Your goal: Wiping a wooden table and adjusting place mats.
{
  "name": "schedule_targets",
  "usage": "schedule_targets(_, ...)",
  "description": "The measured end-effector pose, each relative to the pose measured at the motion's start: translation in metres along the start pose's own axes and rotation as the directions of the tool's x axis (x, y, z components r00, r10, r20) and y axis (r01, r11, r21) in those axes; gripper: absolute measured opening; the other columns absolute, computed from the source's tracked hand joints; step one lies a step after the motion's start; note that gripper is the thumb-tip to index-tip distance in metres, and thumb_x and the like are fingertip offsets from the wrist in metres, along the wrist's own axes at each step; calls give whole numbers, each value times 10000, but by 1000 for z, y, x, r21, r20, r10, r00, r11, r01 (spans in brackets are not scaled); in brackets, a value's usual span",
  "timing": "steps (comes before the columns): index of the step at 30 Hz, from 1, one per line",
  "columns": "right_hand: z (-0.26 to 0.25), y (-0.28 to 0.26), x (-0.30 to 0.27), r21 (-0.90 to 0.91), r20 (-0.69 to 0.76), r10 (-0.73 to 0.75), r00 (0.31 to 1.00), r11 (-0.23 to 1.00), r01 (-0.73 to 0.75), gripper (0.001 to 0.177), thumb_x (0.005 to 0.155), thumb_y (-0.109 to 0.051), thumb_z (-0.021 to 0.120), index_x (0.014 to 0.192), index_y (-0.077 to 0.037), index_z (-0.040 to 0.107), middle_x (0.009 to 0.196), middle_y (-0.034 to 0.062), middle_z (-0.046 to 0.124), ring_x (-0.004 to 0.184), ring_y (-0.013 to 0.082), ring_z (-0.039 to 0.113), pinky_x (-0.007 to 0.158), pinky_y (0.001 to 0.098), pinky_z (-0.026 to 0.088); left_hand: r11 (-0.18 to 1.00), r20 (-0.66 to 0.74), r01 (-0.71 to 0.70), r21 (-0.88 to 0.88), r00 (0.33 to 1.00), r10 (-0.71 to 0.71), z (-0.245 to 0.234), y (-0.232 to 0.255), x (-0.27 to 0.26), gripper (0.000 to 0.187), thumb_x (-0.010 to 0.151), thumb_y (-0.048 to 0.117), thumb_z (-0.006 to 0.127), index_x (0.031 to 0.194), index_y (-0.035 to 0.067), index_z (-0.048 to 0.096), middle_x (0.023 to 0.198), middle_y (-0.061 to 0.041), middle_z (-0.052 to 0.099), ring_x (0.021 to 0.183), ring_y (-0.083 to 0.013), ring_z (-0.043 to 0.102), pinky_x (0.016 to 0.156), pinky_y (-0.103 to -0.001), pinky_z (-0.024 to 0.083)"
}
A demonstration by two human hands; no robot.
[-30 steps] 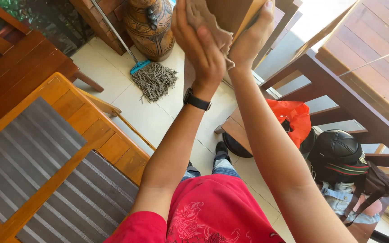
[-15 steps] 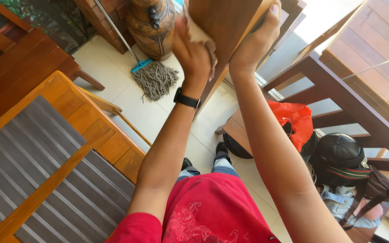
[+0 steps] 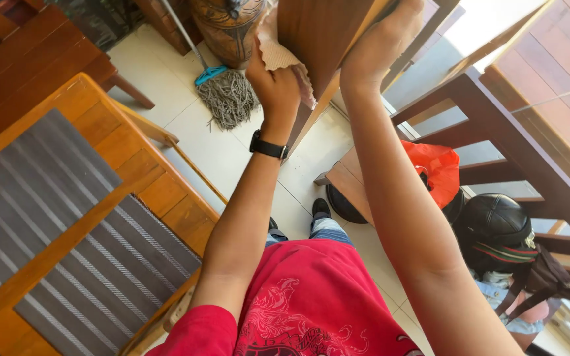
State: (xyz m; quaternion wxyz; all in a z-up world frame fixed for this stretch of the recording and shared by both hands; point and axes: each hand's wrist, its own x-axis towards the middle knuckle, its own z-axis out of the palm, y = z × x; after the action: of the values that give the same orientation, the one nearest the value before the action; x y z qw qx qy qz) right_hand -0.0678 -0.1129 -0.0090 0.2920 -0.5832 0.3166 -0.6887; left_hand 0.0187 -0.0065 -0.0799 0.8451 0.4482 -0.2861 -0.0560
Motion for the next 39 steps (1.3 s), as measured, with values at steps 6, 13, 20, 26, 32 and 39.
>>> schedule_targets(6, -36, -28, -16, 411, 329, 271, 905, 822, -395, 277, 1154, -210, 491, 1195, 39, 605, 1162, 144, 561, 1116, 228, 525, 1014, 382, 456, 793, 12, 55, -606, 998, -60, -58, 8, -18, 255, 1120, 90, 457, 1351, 5, 523, 1102, -122, 665, 913, -228, 677, 736, -357, 593)
schedule_targets(13, -61, 46, -123, 101, 311, 522, 794, 813, -574, 188, 920, -119, 618, 1065, -68, 510, 884, 23, 468, 787, 135, 453, 694, 313, 432, 864, -283, 196, -463, 891, -354, -61, 1, -76, 403, 1064, 244, 504, 1408, 43, 443, 1373, -122, 555, 1229, -274, 584, 1033, -428, 533)
schedule_targets(20, -103, -3, -105, 87, 927, 372, 36, -123, -989, 695, 974, -601, 465, 1362, -35, 577, 1337, 156, 641, 1233, 305, 609, 1110, 435, 467, 987, -281, 156, 46, 950, -138, -38, -50, -123, 248, 1143, 194, 567, 1254, -20, 508, 1225, -125, 580, 1143, -220, 567, 1013, -373, 508)
schedule_targets(26, -127, 20, -84, -72, 981, 177, -83, -69, -995, 733, 968, -579, 478, 1440, -21, 533, 1419, 127, 625, 1306, 270, 591, 1101, 403, 469, 851, -350, 130, 509, 934, 67, 11, 3, -115, 241, 1063, 154, 560, 1255, 15, 518, 1201, -108, 599, 1148, -236, 589, 1017, -378, 488)
schedule_targets(32, -129, 30, -60, 116, 952, 253, 174, 226, -967, 527, 1052, -243, 504, 1456, 95, 490, 1406, 170, 576, 1264, 276, 579, 1092, 386, 484, 799, -304, 27, 601, 932, 198, 12, 22, -96, 307, 1016, 156, 580, 1293, 29, 543, 1236, -110, 582, 1130, -257, 564, 1001, -396, 491)
schedule_targets(39, -84, -39, -32, 460, 514, -392, 763, 877, 140, 642, 1068, -320, 611, 1557, -1, 345, 1621, 207, 168, 1392, 294, 403, 1174, 378, 406, 893, -232, -233, 386, 912, 338, 31, 72, -39, 526, 1101, 489, 452, 1344, 26, 513, 1299, -72, 527, 1216, -234, 505, 1061, -396, 408)
